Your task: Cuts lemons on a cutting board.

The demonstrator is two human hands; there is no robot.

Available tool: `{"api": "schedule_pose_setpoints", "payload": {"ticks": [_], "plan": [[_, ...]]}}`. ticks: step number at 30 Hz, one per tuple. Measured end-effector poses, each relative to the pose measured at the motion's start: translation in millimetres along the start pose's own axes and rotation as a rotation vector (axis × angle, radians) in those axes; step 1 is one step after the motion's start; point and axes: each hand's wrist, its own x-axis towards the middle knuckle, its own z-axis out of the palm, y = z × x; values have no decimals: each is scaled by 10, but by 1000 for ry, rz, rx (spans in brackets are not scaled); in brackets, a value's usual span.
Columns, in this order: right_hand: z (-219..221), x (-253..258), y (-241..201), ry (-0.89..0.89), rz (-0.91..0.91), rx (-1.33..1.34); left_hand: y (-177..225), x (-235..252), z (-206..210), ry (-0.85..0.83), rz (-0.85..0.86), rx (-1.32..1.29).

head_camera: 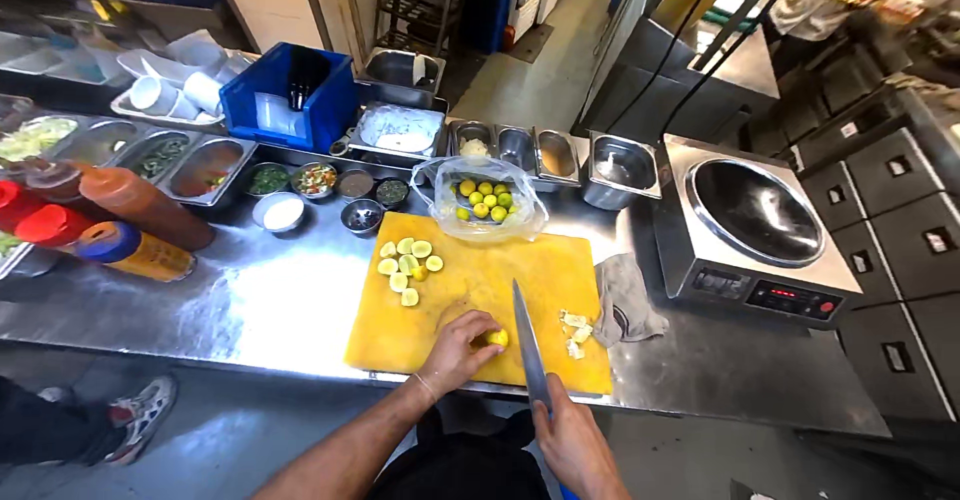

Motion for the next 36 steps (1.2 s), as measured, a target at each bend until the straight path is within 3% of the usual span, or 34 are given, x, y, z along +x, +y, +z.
{"api": "schedule_pose_setpoints", "payload": {"ticks": [12, 21, 30, 36], "plan": [[53, 76, -352, 54, -12, -228, -27, 11, 32, 23, 84, 30], [-40, 526, -677, 171, -90, -254, -62, 43, 9, -9, 110, 39], [11, 310, -544, 56, -29, -316, -52, 31, 23, 8, 89, 44], [-40, 472, -708, 28, -13, -341, -32, 9, 26, 15, 91, 36]]}}
